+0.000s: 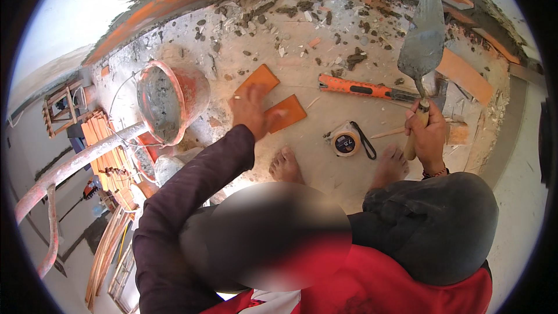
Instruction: The person lays bricks along a wall base by applying mortar to the bricks and wall using a trowel and then positioning each brick by hand.
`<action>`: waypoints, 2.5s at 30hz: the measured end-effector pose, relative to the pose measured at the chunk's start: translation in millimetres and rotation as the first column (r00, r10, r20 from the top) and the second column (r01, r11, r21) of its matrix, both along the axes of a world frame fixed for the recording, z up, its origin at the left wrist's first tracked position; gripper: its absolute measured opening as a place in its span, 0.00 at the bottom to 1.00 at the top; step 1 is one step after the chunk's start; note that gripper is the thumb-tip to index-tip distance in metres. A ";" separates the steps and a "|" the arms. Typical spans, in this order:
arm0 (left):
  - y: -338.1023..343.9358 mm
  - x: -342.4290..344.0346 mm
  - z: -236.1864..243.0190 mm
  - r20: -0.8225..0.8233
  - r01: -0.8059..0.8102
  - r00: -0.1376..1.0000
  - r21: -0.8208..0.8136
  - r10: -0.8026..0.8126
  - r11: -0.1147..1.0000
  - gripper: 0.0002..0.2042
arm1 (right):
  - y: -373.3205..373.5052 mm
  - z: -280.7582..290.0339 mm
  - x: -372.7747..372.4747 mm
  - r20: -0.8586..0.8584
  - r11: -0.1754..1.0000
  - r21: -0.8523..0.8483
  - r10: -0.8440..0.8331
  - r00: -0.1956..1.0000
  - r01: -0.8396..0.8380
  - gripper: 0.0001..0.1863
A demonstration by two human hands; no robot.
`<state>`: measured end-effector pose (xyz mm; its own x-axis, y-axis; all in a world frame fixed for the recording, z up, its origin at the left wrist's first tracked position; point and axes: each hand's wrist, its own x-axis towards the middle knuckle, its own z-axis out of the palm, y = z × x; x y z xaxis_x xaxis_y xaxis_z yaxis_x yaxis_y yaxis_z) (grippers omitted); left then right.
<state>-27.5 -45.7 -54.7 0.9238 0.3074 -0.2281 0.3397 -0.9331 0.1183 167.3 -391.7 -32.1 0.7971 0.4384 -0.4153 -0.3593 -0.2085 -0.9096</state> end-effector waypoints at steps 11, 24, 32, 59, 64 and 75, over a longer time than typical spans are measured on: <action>43.6 3.8 -11.2 -0.072 -0.081 0.994 -0.015 0.079 0.997 0.34 | -6.8 12.3 -10.6 0.053 0.995 -0.081 -0.056 0.997 0.060 0.05; -6.4 -13.9 96.4 -0.327 0.037 0.830 -0.776 0.451 -0.630 0.33 | 18.6 61.4 8.3 0.191 0.963 -0.194 0.223 0.956 -0.186 0.04; -9.5 -108.6 91.8 -0.181 0.230 0.700 -0.859 0.691 -0.458 0.32 | 122.4 154.5 18.1 0.528 0.654 -0.473 0.747 0.405 -0.590 0.07; 96.5 -159.8 152.2 -0.042 0.542 -0.518 -0.789 0.854 0.290 0.21 | 480.5 201.5 -168.7 0.069 0.278 -0.951 0.624 -0.779 0.138 0.09; 78.0 -167.8 154.3 -0.006 0.506 -0.555 -0.796 0.832 0.332 0.24 | 491.4 219.7 -182.2 -0.061 0.051 -0.990 0.682 -0.729 0.131 0.09; 50.3 -182.2 145.6 -0.042 0.494 -0.584 -0.811 0.811 0.313 0.26 | 525.7 184.1 -159.8 -0.239 -0.398 -0.917 0.515 -0.823 0.017 0.22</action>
